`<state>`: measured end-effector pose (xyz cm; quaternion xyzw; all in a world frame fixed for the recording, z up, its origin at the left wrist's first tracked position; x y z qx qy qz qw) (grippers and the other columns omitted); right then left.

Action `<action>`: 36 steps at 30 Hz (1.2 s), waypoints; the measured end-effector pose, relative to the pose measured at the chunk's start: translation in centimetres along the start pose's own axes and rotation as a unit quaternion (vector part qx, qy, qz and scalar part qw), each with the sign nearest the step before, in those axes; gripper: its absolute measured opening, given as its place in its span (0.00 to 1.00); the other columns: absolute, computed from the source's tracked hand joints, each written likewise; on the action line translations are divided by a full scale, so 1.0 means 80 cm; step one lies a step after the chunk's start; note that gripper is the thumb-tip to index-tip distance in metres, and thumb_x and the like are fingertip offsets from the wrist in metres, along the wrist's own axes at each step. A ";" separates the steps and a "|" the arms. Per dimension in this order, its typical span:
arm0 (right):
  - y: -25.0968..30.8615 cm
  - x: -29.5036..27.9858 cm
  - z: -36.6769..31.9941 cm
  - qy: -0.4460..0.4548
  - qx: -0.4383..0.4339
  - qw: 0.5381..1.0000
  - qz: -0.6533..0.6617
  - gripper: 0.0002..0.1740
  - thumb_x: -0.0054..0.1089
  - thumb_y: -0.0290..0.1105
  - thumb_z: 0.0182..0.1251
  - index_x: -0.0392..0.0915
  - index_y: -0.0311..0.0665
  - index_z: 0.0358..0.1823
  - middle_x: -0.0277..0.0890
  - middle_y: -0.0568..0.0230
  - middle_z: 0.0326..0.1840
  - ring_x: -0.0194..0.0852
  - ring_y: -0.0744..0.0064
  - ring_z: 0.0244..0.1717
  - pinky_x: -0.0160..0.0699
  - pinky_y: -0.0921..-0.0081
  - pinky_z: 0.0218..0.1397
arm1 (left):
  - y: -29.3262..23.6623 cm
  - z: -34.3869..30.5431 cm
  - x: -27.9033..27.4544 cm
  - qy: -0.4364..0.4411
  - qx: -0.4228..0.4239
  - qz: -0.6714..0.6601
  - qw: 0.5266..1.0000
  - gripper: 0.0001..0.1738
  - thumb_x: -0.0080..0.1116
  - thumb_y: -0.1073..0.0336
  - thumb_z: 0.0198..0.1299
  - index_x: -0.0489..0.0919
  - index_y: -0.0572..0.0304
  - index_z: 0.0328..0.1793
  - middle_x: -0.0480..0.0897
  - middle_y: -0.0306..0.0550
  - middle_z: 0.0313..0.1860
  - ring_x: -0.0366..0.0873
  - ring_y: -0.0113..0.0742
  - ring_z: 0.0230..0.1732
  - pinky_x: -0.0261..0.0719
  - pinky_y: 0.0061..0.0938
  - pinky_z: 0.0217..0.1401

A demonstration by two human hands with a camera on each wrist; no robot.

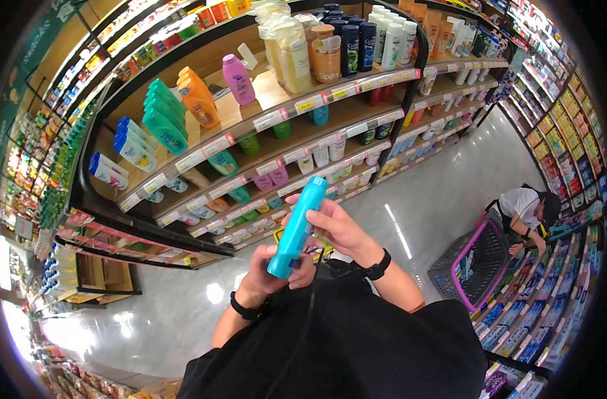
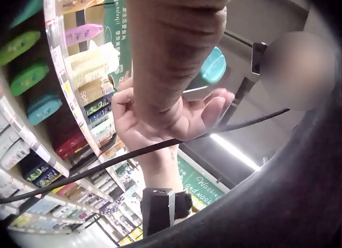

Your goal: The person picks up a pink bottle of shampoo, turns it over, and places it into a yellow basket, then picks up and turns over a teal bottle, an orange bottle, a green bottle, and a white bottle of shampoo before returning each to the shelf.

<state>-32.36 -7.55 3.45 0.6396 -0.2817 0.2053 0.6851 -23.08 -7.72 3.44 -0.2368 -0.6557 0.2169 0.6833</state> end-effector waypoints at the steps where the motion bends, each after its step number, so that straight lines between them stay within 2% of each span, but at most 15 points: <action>1: -0.005 0.005 0.002 -0.008 0.001 1.000 0.003 0.33 0.61 0.45 0.74 0.64 0.34 0.71 0.80 0.53 0.57 0.82 0.77 0.44 0.76 0.86 0.31 | -0.001 -0.005 0.005 0.020 -0.004 -0.030 0.999 0.34 0.46 0.40 0.68 0.71 0.66 0.63 0.76 0.48 0.31 0.71 0.33 0.26 0.70 0.24 0.32; 2: -0.014 -0.006 0.006 -0.030 0.005 0.999 -0.036 0.28 0.62 0.46 0.73 0.68 0.34 0.65 0.81 0.55 0.53 0.82 0.78 0.39 0.78 0.84 0.29 | -0.003 -0.009 0.002 0.009 -0.005 0.015 1.000 0.38 0.39 0.35 0.70 0.73 0.67 0.61 0.79 0.52 0.35 0.75 0.35 0.28 0.71 0.23 0.30; 5: -0.020 -0.001 0.012 -0.146 -0.031 0.983 -0.108 0.27 0.63 0.45 0.72 0.70 0.34 0.62 0.81 0.60 0.50 0.81 0.80 0.39 0.80 0.83 0.34 | -0.008 -0.027 -0.012 -0.053 -0.009 0.080 0.995 0.39 0.38 0.34 0.70 0.74 0.67 0.60 0.82 0.53 0.41 0.79 0.36 0.32 0.71 0.23 0.29; 8: -0.024 0.011 0.017 -0.161 -0.016 0.975 -0.149 0.24 0.64 0.41 0.72 0.72 0.33 0.61 0.81 0.66 0.47 0.80 0.82 0.43 0.82 0.80 0.41 | -0.004 -0.042 -0.028 -0.090 -0.024 0.080 0.992 0.40 0.35 0.33 0.69 0.75 0.66 0.57 0.83 0.52 0.41 0.79 0.35 0.31 0.70 0.23 0.26; 12: -0.036 0.026 0.027 -0.160 0.002 0.978 -0.135 0.25 0.63 0.42 0.73 0.72 0.35 0.63 0.80 0.67 0.47 0.80 0.81 0.43 0.82 0.80 0.42 | -0.016 -0.056 -0.037 -0.116 0.001 0.076 0.990 0.42 0.33 0.31 0.67 0.74 0.67 0.58 0.83 0.54 0.37 0.78 0.35 0.27 0.69 0.23 0.24; 15: -0.040 0.039 0.033 -0.138 0.017 0.983 -0.122 0.24 0.61 0.42 0.75 0.70 0.36 0.65 0.81 0.66 0.49 0.81 0.79 0.46 0.84 0.78 0.45 | -0.026 -0.065 -0.042 -0.160 0.020 0.066 0.985 0.44 0.35 0.28 0.62 0.73 0.66 0.57 0.83 0.58 0.34 0.76 0.39 0.22 0.68 0.24 0.20; 21: -0.049 0.051 0.041 -0.117 0.007 0.986 -0.116 0.23 0.58 0.38 0.77 0.67 0.37 0.67 0.81 0.62 0.53 0.83 0.76 0.50 0.86 0.75 0.48 | -0.027 -0.073 -0.052 -0.135 0.035 0.057 0.989 0.45 0.33 0.27 0.62 0.74 0.66 0.56 0.83 0.60 0.33 0.77 0.38 0.22 0.69 0.23 0.19; 26: -0.049 0.064 0.048 -0.100 0.002 0.987 -0.122 0.23 0.57 0.37 0.77 0.67 0.37 0.67 0.81 0.61 0.55 0.82 0.76 0.51 0.86 0.75 0.50 | -0.030 -0.081 -0.057 -0.139 0.036 0.051 0.988 0.47 0.33 0.27 0.62 0.74 0.69 0.54 0.83 0.61 0.33 0.77 0.38 0.23 0.69 0.23 0.20; 27: -0.050 0.065 0.050 -0.102 -0.003 0.986 -0.130 0.24 0.57 0.40 0.77 0.67 0.38 0.68 0.81 0.65 0.53 0.81 0.80 0.48 0.83 0.80 0.44 | -0.032 -0.081 -0.058 -0.136 0.037 0.053 0.989 0.47 0.32 0.27 0.62 0.74 0.70 0.53 0.83 0.61 0.33 0.77 0.38 0.23 0.69 0.23 0.20; 29: -0.051 0.066 0.052 -0.107 -0.014 0.983 -0.146 0.26 0.57 0.46 0.76 0.69 0.41 0.68 0.80 0.73 0.49 0.78 0.88 0.42 0.78 0.88 0.34 | -0.030 -0.083 -0.065 -0.100 0.035 0.044 0.993 0.46 0.32 0.28 0.63 0.71 0.69 0.60 0.82 0.61 0.36 0.78 0.39 0.27 0.71 0.23 0.24; 30: -0.053 0.065 0.053 -0.103 -0.006 0.985 -0.138 0.25 0.57 0.44 0.77 0.68 0.40 0.68 0.80 0.70 0.51 0.79 0.85 0.45 0.80 0.84 0.39 | -0.028 -0.084 -0.066 -0.083 0.033 0.040 0.995 0.46 0.32 0.28 0.63 0.69 0.68 0.63 0.82 0.62 0.37 0.79 0.39 0.29 0.72 0.23 0.27; 32: -0.055 0.064 0.054 -0.095 0.010 0.988 -0.121 0.23 0.56 0.38 0.78 0.67 0.38 0.68 0.80 0.65 0.56 0.81 0.78 0.52 0.85 0.77 0.50 | -0.030 -0.084 -0.066 -0.076 0.037 0.036 0.996 0.47 0.33 0.28 0.62 0.69 0.68 0.64 0.82 0.62 0.37 0.79 0.39 0.29 0.73 0.23 0.27; 36: -0.056 0.065 0.057 -0.095 0.010 0.988 -0.125 0.25 0.55 0.40 0.78 0.66 0.38 0.70 0.79 0.67 0.55 0.81 0.79 0.51 0.85 0.77 0.49 | -0.031 -0.083 -0.071 -0.074 0.043 0.026 0.996 0.48 0.35 0.28 0.60 0.69 0.69 0.64 0.82 0.61 0.38 0.79 0.39 0.29 0.73 0.24 0.28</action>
Point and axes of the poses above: each hand's wrist, its own z-axis towards the middle knuckle, its own x-axis out of the palm, y = z × x, the point moved 9 cm from there along z, towards the middle knuckle
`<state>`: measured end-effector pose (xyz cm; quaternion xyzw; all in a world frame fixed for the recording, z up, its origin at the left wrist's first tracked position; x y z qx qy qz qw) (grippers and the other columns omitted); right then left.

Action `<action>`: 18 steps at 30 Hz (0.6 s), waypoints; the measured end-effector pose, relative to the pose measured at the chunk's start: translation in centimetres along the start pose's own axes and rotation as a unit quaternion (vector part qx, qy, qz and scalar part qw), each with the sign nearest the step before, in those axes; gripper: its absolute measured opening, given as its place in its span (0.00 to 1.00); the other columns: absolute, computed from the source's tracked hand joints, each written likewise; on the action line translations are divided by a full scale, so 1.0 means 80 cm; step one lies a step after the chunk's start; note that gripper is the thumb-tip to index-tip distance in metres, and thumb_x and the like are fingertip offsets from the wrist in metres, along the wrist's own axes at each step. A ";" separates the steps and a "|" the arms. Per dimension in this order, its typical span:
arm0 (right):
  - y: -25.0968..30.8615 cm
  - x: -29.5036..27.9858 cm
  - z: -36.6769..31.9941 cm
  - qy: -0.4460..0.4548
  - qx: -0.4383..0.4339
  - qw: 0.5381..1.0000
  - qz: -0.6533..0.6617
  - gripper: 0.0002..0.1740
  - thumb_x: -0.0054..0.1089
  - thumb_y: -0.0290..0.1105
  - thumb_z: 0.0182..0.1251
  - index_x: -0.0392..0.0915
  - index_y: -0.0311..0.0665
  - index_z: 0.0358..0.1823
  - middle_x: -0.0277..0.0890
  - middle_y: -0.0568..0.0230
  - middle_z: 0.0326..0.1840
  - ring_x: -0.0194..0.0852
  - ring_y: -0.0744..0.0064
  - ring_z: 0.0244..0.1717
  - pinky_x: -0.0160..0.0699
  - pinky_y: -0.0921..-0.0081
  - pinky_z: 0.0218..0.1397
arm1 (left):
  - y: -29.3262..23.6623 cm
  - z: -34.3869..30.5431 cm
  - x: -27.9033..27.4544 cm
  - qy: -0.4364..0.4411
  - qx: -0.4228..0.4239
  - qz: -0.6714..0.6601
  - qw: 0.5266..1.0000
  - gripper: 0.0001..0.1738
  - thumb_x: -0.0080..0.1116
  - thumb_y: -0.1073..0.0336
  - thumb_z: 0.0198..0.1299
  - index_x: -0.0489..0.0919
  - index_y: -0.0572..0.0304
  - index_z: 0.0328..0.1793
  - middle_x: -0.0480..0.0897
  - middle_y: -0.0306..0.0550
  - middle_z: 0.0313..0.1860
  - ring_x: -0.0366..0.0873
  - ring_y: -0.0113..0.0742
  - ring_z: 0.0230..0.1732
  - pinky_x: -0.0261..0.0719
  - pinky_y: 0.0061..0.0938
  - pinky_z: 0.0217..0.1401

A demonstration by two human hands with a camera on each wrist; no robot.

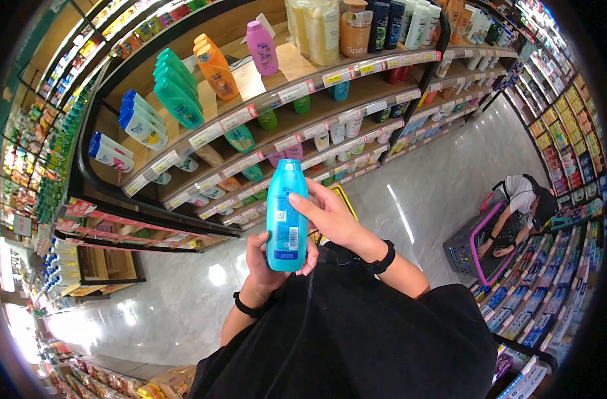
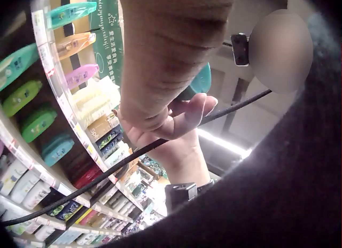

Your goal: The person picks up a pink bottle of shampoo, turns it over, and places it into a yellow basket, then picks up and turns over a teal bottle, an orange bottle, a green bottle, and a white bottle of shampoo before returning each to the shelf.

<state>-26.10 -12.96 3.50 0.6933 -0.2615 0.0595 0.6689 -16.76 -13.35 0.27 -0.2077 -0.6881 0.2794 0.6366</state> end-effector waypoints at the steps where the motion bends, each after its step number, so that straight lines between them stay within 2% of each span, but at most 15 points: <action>1: 0.001 0.001 0.000 -0.001 0.002 1.000 0.001 0.25 0.55 0.41 0.79 0.65 0.38 0.70 0.79 0.67 0.55 0.80 0.80 0.51 0.85 0.77 0.49 | -0.001 0.001 0.000 -0.002 0.002 -0.002 1.000 0.48 0.36 0.28 0.60 0.68 0.70 0.65 0.82 0.61 0.37 0.79 0.39 0.29 0.73 0.24 0.28; 15: 0.002 0.002 0.007 0.015 0.002 1.000 -0.026 0.28 0.53 0.41 0.79 0.62 0.37 0.74 0.78 0.67 0.56 0.78 0.82 0.52 0.84 0.79 0.49 | -0.007 0.005 -0.008 0.005 0.020 -0.019 1.000 0.45 0.40 0.30 0.60 0.70 0.69 0.62 0.82 0.61 0.39 0.80 0.41 0.30 0.75 0.27 0.31; 18: 0.002 0.004 0.005 0.027 0.001 1.000 -0.016 0.28 0.54 0.40 0.79 0.62 0.37 0.74 0.78 0.67 0.56 0.78 0.82 0.52 0.83 0.78 0.51 | -0.012 0.005 -0.006 -0.058 0.019 0.001 0.998 0.48 0.36 0.27 0.59 0.75 0.73 0.52 0.81 0.59 0.33 0.77 0.40 0.25 0.74 0.28 0.29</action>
Point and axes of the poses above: each hand's wrist, its own z-axis towards the middle knuckle, its own x-axis out of the palm, y = z × x, the point moved 9 cm from there along z, towards the middle knuckle
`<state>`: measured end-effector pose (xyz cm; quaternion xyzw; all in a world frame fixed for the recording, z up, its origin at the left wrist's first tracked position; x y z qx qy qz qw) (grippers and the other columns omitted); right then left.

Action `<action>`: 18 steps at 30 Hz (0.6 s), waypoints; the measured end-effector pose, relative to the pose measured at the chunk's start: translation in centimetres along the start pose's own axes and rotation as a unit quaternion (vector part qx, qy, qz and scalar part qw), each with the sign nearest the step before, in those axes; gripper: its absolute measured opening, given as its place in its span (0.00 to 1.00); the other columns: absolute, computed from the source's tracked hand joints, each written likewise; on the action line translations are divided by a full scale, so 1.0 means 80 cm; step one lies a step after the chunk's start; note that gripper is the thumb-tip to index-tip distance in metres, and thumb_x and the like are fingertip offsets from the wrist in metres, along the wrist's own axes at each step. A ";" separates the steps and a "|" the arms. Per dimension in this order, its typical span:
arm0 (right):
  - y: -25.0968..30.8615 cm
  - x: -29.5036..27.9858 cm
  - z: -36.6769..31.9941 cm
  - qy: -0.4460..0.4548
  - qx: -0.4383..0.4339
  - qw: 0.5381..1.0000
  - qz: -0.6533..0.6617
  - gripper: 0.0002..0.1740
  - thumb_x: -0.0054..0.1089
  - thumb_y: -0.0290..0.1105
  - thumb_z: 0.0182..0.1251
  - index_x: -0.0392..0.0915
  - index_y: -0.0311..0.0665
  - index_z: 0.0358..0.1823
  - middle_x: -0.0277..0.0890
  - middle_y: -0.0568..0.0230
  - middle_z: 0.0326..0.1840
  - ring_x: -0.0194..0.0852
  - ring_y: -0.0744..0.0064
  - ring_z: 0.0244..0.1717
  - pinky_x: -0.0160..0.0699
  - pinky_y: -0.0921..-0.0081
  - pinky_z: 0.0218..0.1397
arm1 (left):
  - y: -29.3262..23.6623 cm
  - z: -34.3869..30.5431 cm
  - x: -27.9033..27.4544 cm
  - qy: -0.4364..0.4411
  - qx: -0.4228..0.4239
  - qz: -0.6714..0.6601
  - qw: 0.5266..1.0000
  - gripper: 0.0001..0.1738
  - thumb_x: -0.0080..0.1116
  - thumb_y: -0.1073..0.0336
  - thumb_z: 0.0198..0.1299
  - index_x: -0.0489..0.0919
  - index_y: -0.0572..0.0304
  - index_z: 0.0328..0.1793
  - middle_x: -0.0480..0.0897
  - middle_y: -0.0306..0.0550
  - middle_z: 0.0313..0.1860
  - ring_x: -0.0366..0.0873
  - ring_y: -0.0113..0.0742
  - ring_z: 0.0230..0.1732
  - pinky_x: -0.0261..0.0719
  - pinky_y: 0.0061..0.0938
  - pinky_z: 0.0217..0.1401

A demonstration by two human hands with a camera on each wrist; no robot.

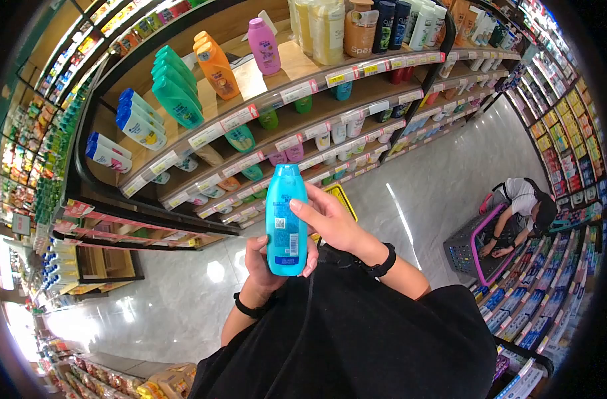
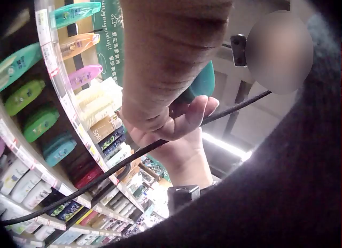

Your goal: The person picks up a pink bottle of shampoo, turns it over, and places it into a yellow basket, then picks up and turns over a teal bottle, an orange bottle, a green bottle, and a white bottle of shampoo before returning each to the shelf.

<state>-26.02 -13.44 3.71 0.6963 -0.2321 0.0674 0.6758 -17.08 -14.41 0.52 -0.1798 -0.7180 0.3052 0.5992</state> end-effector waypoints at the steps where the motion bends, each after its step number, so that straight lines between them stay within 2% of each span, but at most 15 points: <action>1: -0.002 0.000 -0.001 0.002 0.000 1.000 0.000 0.28 0.54 0.40 0.79 0.62 0.36 0.74 0.78 0.67 0.56 0.78 0.82 0.52 0.82 0.78 0.52 | 0.000 0.000 -0.001 -0.003 0.001 0.000 1.000 0.48 0.35 0.26 0.59 0.75 0.73 0.52 0.81 0.59 0.33 0.78 0.40 0.25 0.75 0.29 0.29; 3: -0.002 0.002 -0.003 0.010 -0.007 1.000 -0.011 0.28 0.55 0.39 0.79 0.62 0.35 0.73 0.78 0.67 0.56 0.77 0.81 0.53 0.80 0.78 0.54 | 0.001 -0.002 -0.003 -0.010 0.002 0.001 1.000 0.49 0.34 0.25 0.60 0.75 0.73 0.53 0.81 0.60 0.33 0.78 0.41 0.25 0.76 0.30 0.30; 6: -0.002 0.007 -0.005 0.025 -0.021 0.999 -0.028 0.28 0.55 0.38 0.79 0.63 0.34 0.73 0.78 0.67 0.56 0.77 0.81 0.54 0.77 0.78 0.58 | 0.003 -0.003 -0.001 0.070 0.009 -0.044 0.997 0.45 0.33 0.29 0.65 0.71 0.69 0.61 0.82 0.63 0.41 0.81 0.45 0.32 0.79 0.33 0.39; 12: -0.003 0.014 -0.009 0.041 -0.011 0.999 -0.020 0.29 0.55 0.36 0.78 0.61 0.33 0.75 0.79 0.66 0.55 0.76 0.82 0.54 0.76 0.78 0.59 | 0.002 -0.007 0.006 0.065 0.009 -0.045 0.997 0.48 0.25 0.26 0.66 0.69 0.68 0.63 0.81 0.62 0.41 0.80 0.45 0.32 0.79 0.33 0.39; 18: -0.006 0.018 -0.016 0.047 -0.015 0.999 -0.020 0.30 0.55 0.35 0.78 0.60 0.33 0.75 0.79 0.65 0.55 0.76 0.81 0.54 0.76 0.78 0.59 | 0.003 -0.011 0.007 0.052 0.004 -0.040 0.998 0.48 0.24 0.26 0.67 0.69 0.67 0.63 0.81 0.62 0.39 0.80 0.45 0.31 0.79 0.34 0.37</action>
Point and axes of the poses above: each hand's wrist, its own z-axis towards the middle knuckle, its own x-axis out of the palm, y = z × x, the point moved 9 cm from there along z, towards the middle knuckle
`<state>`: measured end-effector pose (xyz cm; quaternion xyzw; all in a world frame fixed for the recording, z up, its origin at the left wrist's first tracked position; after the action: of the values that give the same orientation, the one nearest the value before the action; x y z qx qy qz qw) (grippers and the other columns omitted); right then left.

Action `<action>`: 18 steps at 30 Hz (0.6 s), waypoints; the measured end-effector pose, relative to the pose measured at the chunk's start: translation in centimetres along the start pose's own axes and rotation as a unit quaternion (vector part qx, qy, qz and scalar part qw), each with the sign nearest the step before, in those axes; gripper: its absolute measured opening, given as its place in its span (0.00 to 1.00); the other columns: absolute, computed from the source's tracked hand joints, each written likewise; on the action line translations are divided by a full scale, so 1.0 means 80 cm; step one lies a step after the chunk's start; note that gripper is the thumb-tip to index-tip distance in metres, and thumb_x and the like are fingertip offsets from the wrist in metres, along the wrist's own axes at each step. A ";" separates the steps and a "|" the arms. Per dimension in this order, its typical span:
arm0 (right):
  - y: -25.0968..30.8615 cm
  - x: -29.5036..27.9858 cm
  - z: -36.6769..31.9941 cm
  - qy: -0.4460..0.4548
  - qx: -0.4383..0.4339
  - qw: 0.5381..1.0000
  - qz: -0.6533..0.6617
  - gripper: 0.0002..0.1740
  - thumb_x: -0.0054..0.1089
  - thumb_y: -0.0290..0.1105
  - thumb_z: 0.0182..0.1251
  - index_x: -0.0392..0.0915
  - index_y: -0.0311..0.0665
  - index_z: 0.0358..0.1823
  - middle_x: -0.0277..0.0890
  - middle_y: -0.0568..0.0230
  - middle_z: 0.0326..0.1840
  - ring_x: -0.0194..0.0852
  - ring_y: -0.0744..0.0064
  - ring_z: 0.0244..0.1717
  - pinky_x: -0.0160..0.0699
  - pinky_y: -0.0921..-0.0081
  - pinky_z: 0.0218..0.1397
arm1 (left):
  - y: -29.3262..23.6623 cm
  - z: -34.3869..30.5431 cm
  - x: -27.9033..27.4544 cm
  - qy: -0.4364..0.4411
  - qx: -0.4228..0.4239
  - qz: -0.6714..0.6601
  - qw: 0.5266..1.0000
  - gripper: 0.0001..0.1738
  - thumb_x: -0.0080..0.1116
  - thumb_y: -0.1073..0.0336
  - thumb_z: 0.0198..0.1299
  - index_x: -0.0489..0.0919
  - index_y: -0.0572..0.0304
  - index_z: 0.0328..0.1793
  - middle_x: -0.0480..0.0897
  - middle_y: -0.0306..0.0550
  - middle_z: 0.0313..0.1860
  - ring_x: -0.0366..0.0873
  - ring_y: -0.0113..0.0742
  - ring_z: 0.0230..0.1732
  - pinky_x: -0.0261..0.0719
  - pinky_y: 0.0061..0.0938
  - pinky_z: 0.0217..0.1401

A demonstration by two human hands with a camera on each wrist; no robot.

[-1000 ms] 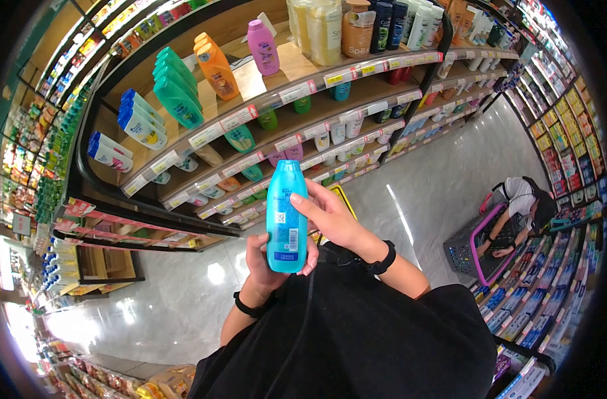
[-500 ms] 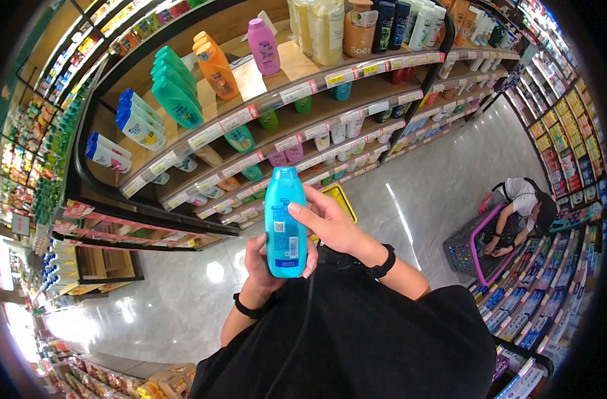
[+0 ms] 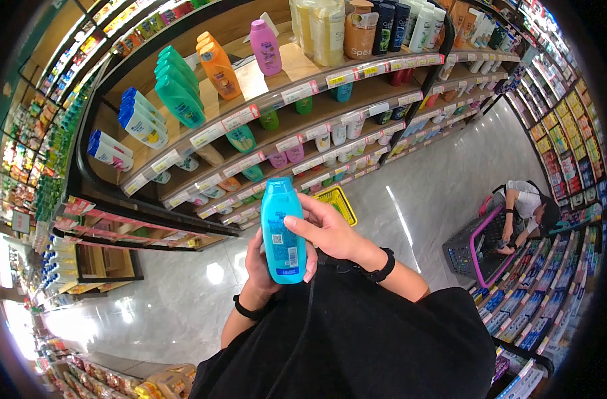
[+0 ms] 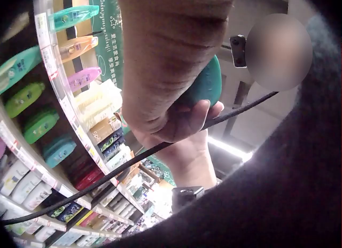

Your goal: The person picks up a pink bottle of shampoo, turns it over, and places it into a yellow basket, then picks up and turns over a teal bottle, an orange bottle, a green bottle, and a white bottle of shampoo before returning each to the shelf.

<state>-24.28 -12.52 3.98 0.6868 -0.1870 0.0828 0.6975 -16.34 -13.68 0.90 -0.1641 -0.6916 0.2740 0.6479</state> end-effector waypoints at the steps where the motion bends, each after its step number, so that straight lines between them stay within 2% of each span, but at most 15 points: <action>1: 0.001 0.001 -0.001 0.002 -0.004 1.000 -0.003 0.30 0.55 0.35 0.78 0.60 0.33 0.75 0.79 0.65 0.55 0.76 0.81 0.54 0.77 0.79 0.59 | 0.000 0.000 0.000 -0.002 0.000 0.002 1.000 0.48 0.24 0.27 0.67 0.69 0.67 0.63 0.81 0.62 0.39 0.80 0.45 0.31 0.79 0.34 0.37; 5: 0.003 0.005 -0.006 0.011 0.012 1.000 0.010 0.29 0.55 0.34 0.78 0.60 0.33 0.75 0.79 0.64 0.54 0.77 0.82 0.53 0.77 0.79 0.57 | 0.002 -0.002 0.002 -0.004 0.003 0.005 1.000 0.47 0.24 0.27 0.67 0.69 0.67 0.63 0.81 0.63 0.38 0.80 0.46 0.31 0.79 0.34 0.37; 8: 0.001 0.003 -0.006 0.012 -0.034 0.999 -0.020 0.28 0.55 0.35 0.78 0.61 0.33 0.74 0.80 0.63 0.53 0.78 0.82 0.50 0.83 0.81 0.48 | 0.004 -0.004 0.003 0.001 0.005 0.006 1.000 0.47 0.24 0.27 0.67 0.68 0.66 0.65 0.81 0.64 0.38 0.80 0.46 0.31 0.79 0.34 0.37; 14: -0.004 -0.005 -0.011 0.016 -0.011 1.000 0.014 0.27 0.54 0.36 0.78 0.62 0.34 0.73 0.80 0.60 0.51 0.85 0.76 0.37 0.88 0.80 0.24 | 0.010 0.000 0.003 0.018 0.015 -0.037 0.999 0.45 0.29 0.29 0.69 0.65 0.63 0.70 0.79 0.61 0.40 0.80 0.46 0.34 0.78 0.35 0.39; 17: 0.005 -0.007 -0.010 -0.002 -0.026 1.000 0.008 0.27 0.55 0.37 0.78 0.63 0.35 0.72 0.79 0.61 0.52 0.85 0.75 0.37 0.89 0.78 0.25 | 0.015 0.002 0.001 0.017 0.011 -0.041 0.999 0.43 0.34 0.30 0.70 0.64 0.62 0.71 0.78 0.58 0.41 0.78 0.45 0.35 0.77 0.35 0.40; 18: 0.005 -0.005 -0.022 0.019 0.064 0.995 0.068 0.26 0.54 0.38 0.79 0.64 0.35 0.72 0.79 0.64 0.52 0.82 0.77 0.45 0.89 0.79 0.37 | 0.018 0.003 0.000 0.011 0.007 -0.035 0.999 0.43 0.34 0.30 0.70 0.64 0.62 0.71 0.78 0.57 0.42 0.78 0.45 0.35 0.77 0.35 0.39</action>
<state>-24.56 -10.72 4.25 0.7143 -0.2138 0.1547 0.6482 -16.73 -12.58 0.00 -0.1386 -0.6879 0.2544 0.6655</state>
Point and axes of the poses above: each hand's wrist, its own z-axis towards the middle knuckle, its own x-axis out of the palm, y = z × x, the point moved 9 cm from there along z, towards the middle knuckle
